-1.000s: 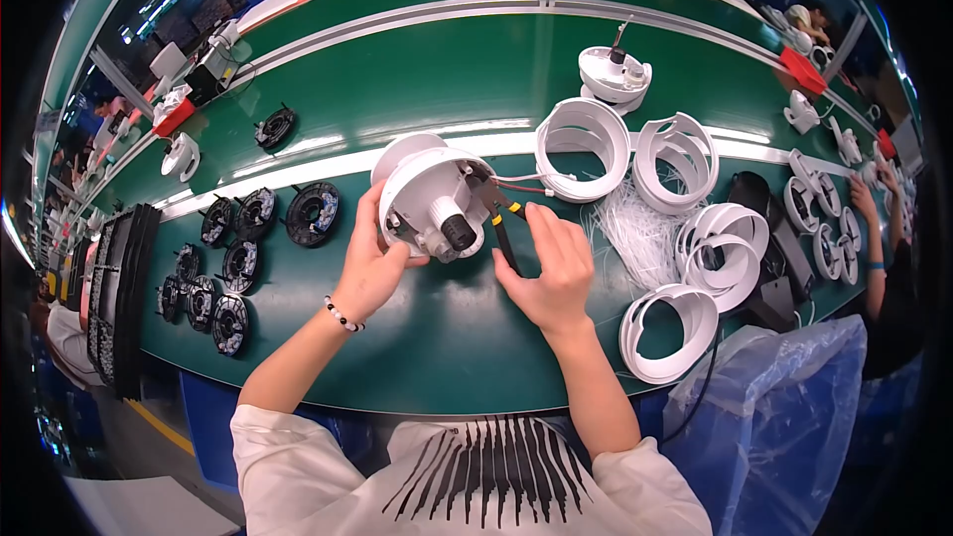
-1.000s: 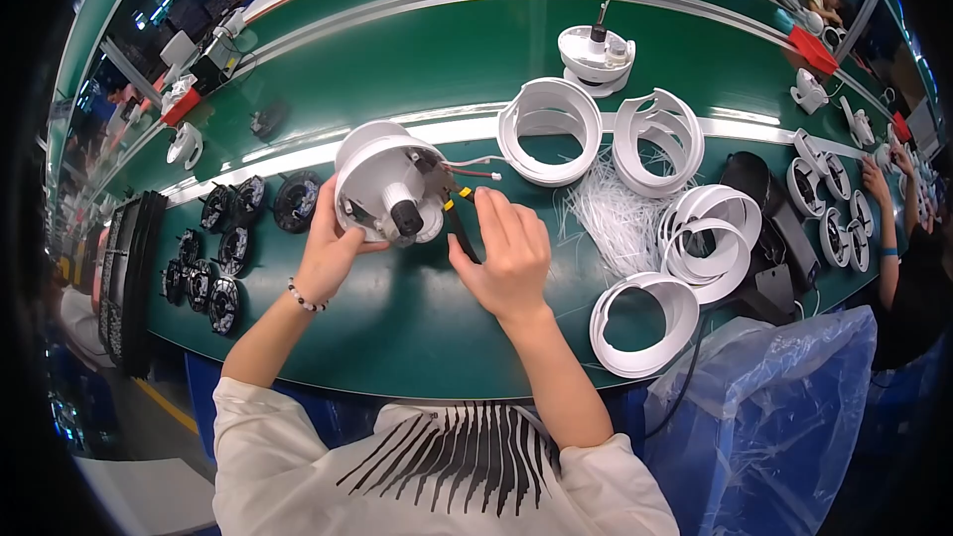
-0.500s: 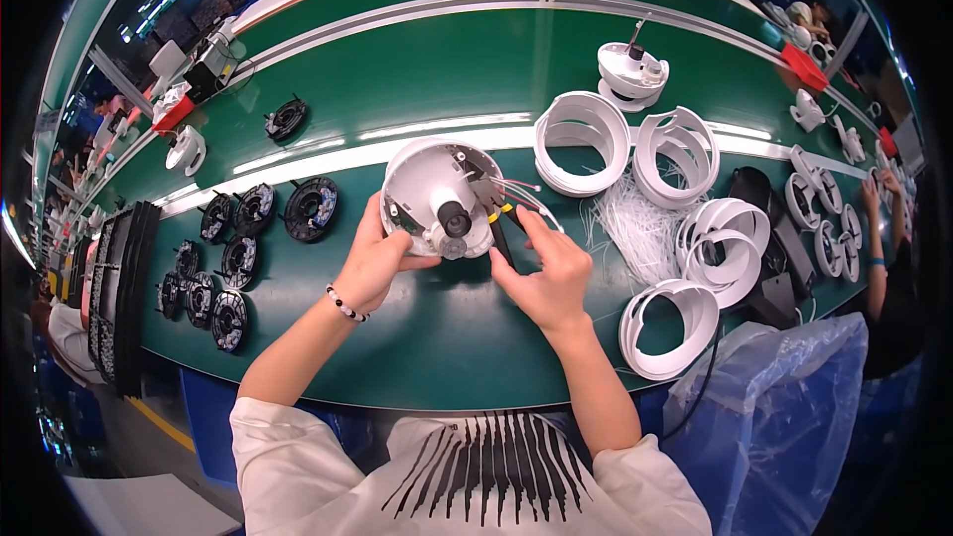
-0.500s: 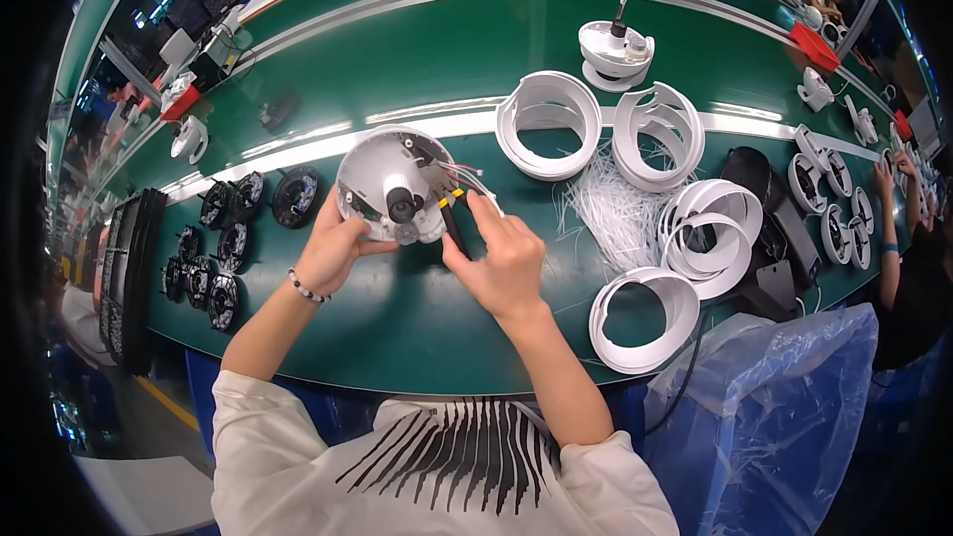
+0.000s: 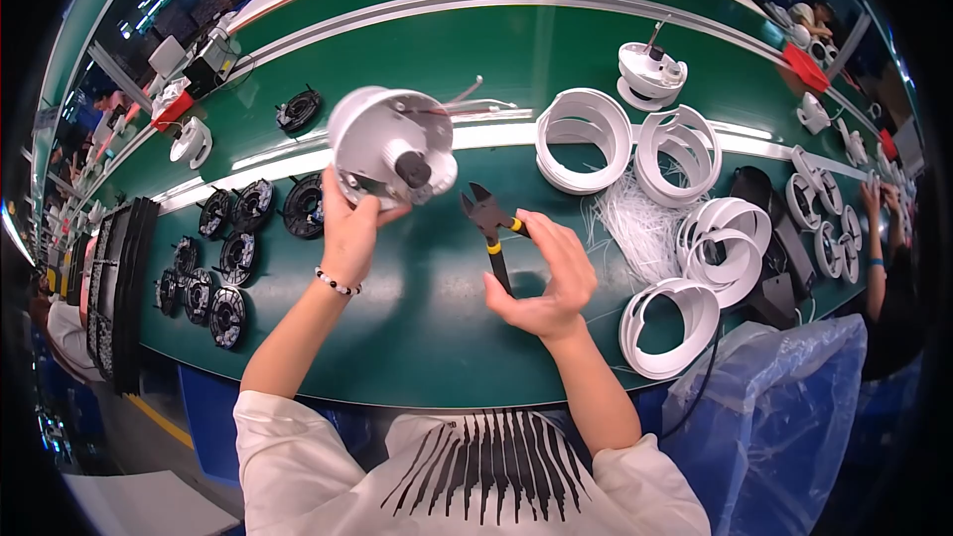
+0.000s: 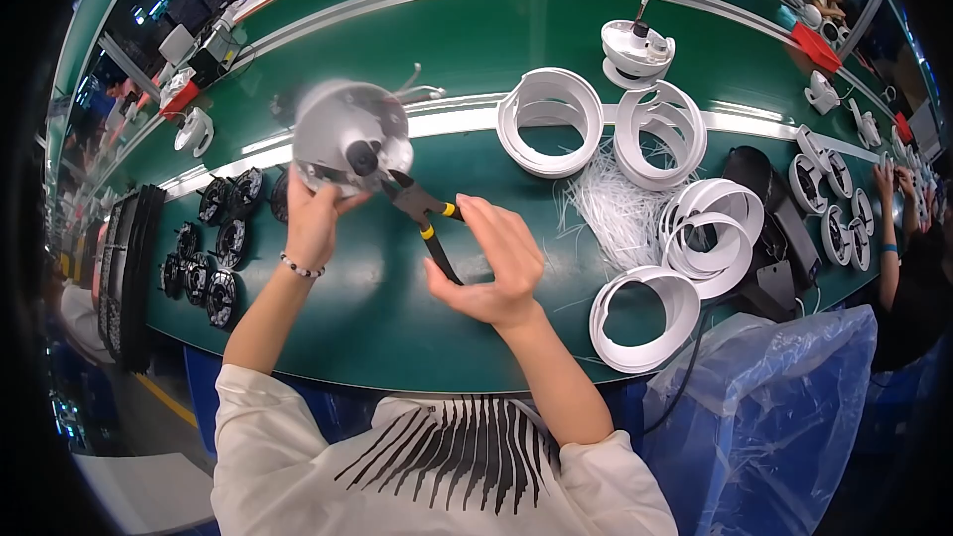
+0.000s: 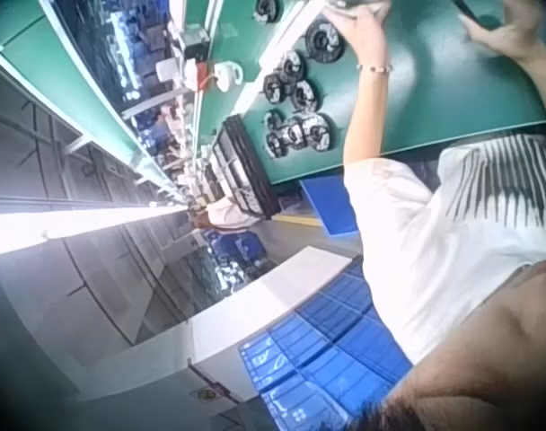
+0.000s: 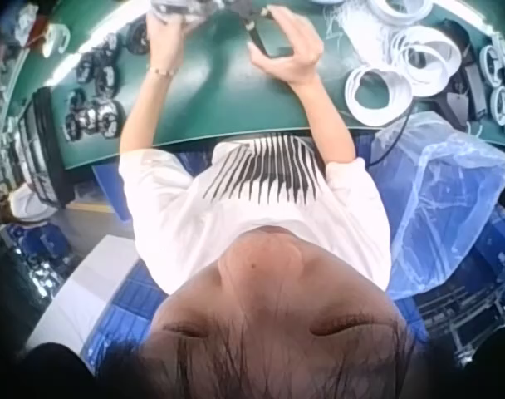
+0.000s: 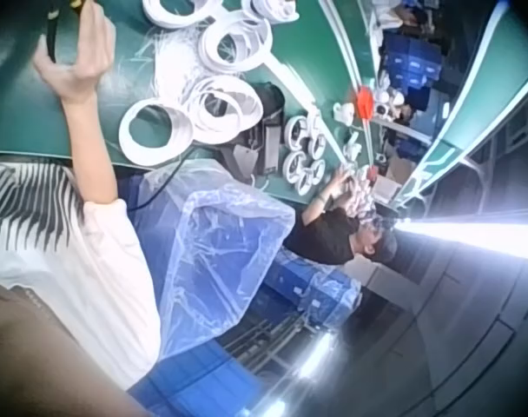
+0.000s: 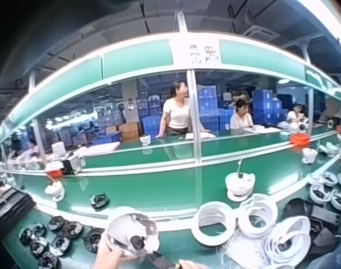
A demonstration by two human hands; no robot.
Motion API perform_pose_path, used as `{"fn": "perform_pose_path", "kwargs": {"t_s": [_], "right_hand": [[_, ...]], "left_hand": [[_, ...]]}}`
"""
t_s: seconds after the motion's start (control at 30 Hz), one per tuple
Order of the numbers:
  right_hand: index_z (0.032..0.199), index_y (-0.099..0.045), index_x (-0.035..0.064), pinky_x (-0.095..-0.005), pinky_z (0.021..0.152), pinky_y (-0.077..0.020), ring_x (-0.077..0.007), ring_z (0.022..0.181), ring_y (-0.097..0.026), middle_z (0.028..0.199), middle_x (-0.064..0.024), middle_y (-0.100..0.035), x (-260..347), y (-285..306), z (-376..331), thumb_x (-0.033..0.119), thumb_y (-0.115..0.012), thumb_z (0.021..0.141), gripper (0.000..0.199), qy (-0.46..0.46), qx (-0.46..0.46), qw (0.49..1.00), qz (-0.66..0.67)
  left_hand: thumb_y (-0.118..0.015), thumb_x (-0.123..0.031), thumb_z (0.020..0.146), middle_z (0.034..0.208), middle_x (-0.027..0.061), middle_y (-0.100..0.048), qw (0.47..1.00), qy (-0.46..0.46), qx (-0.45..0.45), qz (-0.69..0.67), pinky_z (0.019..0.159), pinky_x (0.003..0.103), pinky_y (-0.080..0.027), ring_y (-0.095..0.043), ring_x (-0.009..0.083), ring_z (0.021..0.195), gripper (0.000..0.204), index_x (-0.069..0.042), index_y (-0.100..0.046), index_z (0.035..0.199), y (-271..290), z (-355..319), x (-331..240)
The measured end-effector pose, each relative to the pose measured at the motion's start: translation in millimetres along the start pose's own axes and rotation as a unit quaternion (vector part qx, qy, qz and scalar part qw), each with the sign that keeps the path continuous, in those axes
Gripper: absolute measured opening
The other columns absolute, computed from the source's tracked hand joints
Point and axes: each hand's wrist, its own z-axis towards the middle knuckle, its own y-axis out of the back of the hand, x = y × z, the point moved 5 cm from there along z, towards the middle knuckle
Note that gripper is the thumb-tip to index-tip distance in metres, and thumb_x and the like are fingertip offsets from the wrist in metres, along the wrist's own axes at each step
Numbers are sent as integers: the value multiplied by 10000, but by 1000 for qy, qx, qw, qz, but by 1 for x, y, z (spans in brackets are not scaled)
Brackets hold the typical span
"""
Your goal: Assembling LED light components into plastic housings and trimming wires on an assembly line.
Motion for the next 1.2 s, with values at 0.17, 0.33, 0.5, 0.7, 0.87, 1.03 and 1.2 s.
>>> {"fn": "perform_pose_path", "kwargs": {"t_s": [0.17, 0.33, 0.5, 0.7, 0.87, 1.03, 1.2], "right_hand": [[1069, -500, -77, -286, 687, -471, -220, 771, -566, 949, -168, -581, -6, 5, -5, 85, -682, 503, 616, -56, -23, 995, 76], [1055, -514, -59, -266, 678, -456, -182, 757, -558, 942, -141, -582, -24, 8, -12, 106, -697, 518, 590, -141, -32, 983, 117], [994, -549, -42, -324, 683, -482, -285, 755, -585, 897, -160, -604, 2, -8, 3, 135, -697, 486, 558, 11, 13, 999, 32], [970, -569, -37, -335, 687, -482, -294, 755, -588, 887, -153, -608, 1, -12, -8, 122, -700, 454, 555, 12, 55, 998, 11], [959, -568, -27, -332, 680, -488, -276, 759, -600, 901, -136, -612, 0, -12, -5, 129, -722, 466, 539, -4, 68, 998, -1], [995, -548, -28, -336, 673, -486, -289, 765, -587, 910, -151, -604, 3, -17, -2, 118, -698, 456, 579, 5, 79, 997, 14], [1000, -547, -19, -337, 678, -485, -291, 768, -586, 911, -150, -603, 2, -22, -5, 117, -694, 455, 580, 16, 95, 995, 4]], "left_hand": [[-402, 41, 804, 1117, 148, -472, 989, -136, -45, -24, 754, 387, -528, -553, 255, 961, 411, -13, -277, 1191, 3, 13, -18], [-360, 86, 699, 1140, 176, -418, 973, 104, 80, -192, 862, 461, -470, -493, 309, 1011, 458, 99, -285, 1150, -25, 58, -5], [-326, 90, 680, 1172, 280, -384, 882, 245, 97, -391, 914, 422, -449, -400, 420, 1112, 499, 151, -230, 1166, -32, 141, 42], [-337, 30, 720, 1172, 272, -362, 919, 218, 21, -328, 873, 432, -468, -409, 424, 1087, 445, 150, -270, 1143, -71, 196, 103], [-419, -358, 862, 1213, 235, -345, 956, 252, 60, -139, 859, 459, -439, -483, 373, 1018, 600, 98, -243, 1211, -55, 201, 107], [-519, -486, 754, 1117, 165, -515, 862, 104, -31, 495, 758, 448, -468, -548, 303, 946, 547, -25, -554, 1046, 25, 221, 54], [-596, -170, 706, 1053, 145, -502, 636, -78, -171, 748, 861, 436, -413, -474, 292, 1027, 394, -95, -476, 1074, 84, 228, 66]]}}
